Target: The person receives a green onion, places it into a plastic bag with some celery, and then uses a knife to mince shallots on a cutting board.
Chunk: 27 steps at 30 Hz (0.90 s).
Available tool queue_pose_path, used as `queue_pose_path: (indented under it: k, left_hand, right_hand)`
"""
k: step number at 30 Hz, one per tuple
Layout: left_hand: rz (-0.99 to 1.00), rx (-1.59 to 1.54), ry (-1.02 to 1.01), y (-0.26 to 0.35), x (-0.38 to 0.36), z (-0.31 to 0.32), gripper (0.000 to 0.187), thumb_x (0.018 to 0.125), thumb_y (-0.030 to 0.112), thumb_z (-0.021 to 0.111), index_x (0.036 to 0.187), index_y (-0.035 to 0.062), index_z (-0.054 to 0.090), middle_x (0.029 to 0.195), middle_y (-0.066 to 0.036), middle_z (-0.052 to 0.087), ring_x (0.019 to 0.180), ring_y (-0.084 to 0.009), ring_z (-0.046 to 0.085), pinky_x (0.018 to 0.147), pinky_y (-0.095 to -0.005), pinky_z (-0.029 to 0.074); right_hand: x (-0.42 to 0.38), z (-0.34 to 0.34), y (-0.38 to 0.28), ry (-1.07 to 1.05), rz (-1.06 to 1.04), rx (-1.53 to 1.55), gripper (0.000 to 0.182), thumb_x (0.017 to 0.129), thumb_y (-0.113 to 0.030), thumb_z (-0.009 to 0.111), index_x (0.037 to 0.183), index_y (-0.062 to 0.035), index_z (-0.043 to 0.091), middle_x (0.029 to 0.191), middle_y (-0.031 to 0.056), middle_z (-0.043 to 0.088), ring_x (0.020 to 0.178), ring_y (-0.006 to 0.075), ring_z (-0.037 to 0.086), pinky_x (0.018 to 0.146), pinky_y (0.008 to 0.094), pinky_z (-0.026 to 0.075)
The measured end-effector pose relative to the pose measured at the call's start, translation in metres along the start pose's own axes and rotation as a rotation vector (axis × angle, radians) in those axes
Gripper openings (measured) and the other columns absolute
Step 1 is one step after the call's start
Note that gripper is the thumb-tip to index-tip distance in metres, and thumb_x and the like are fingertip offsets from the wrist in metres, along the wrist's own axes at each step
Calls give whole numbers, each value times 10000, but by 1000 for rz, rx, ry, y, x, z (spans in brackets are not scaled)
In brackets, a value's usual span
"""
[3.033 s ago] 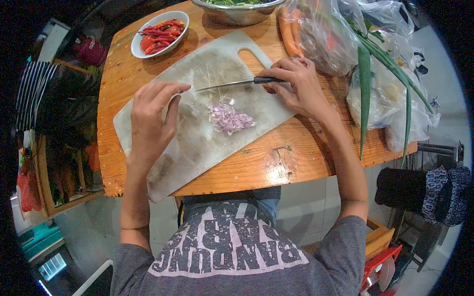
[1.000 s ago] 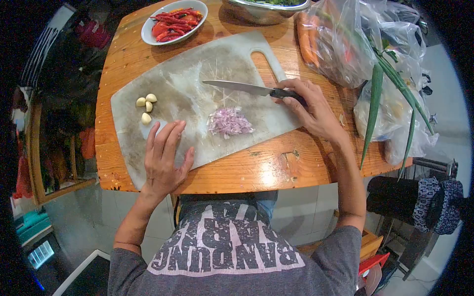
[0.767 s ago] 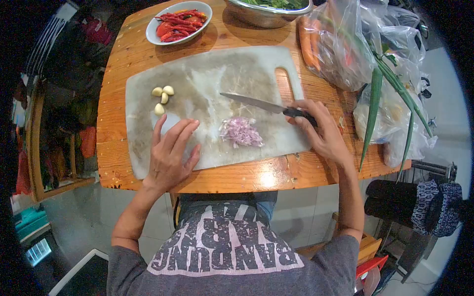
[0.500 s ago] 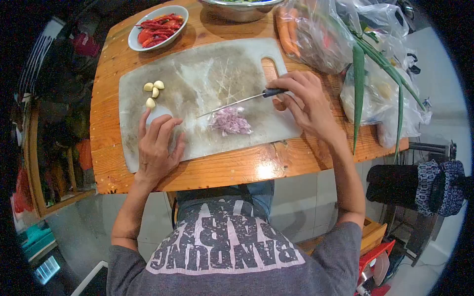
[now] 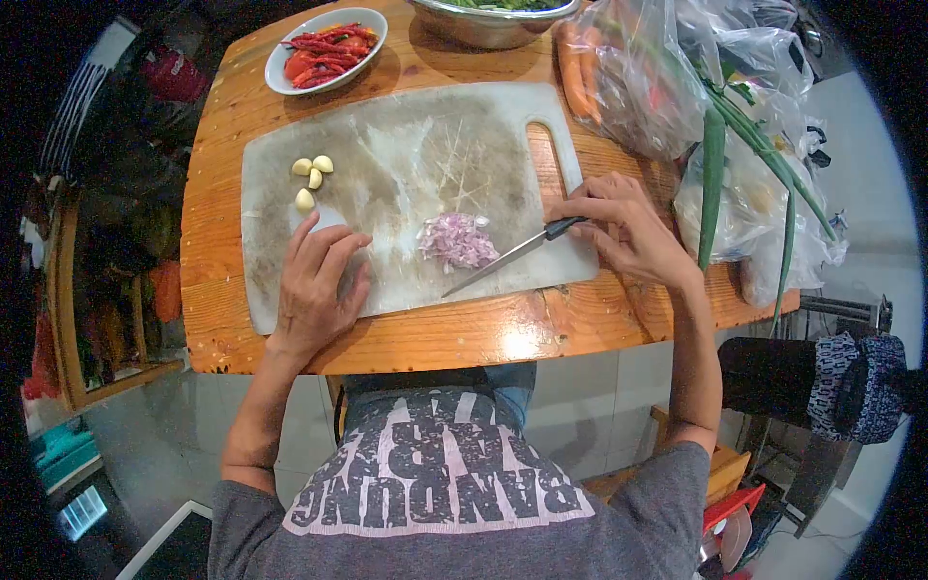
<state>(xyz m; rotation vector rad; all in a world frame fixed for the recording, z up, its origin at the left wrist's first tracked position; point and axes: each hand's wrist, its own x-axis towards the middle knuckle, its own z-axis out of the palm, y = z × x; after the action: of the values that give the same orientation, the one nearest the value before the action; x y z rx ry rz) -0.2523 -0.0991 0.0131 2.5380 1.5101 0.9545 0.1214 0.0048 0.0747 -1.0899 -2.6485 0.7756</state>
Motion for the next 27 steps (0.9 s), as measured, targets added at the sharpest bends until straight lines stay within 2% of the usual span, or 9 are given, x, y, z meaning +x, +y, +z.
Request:
queue_pose_path:
  k: [7,10,14,20,23,27]
  left_hand:
    - [-6,-4,-5,1,0,0,446,760,16,756,1188,68,639,1114,-100,622,1080,-289,617,1140,-513,417]
    - [-2,-4,-6,2,1,-2,385,811,60,730,1185,54,640,1107,-110,620,1079,-272,615,1130,-494,411]
    - [-11,-1,-5,2,2,-2,398,809,40,723,1197,53,632,1107,-108,616,1076,-273,613,1126,-497,413]
    - [-43,-21,-9,2,1,-2,446,788,-1,721,1219,69,630,1133,-106,616,1101,-296,609,1134,-522,414]
    - [-48,-28,-8,1,1,-2,449,790,-2,720,1224,70,630,1138,-111,616,1109,-301,609,1132,-526,415]
    - [-58,-23,-9,1,0,-3,453,791,-3,721,1228,70,628,1140,-114,616,1119,-303,607,1132,-529,415]
  right_hand:
    - [25,10,-4,66,-52,-3,259,894,-128,677,1145,-109,736,996,64,636,1017,269,552,954,403,391]
    - [29,13,-3,103,-26,-32,265,891,-126,678,1150,-111,732,998,70,636,1014,275,551,943,405,390]
    - [31,16,-1,169,-40,-58,277,882,-124,681,1155,-115,731,995,73,630,1009,278,544,927,410,386]
    - [19,13,-20,97,-15,-71,289,869,-89,678,1150,-127,736,977,70,622,987,274,539,932,407,379]
    - [18,18,-25,130,13,-112,267,881,-90,682,1143,-93,734,1017,71,632,1007,274,529,964,401,369]
    - [19,22,-22,245,16,-113,278,873,-79,682,1145,-101,737,1018,73,628,1002,271,526,958,396,370]
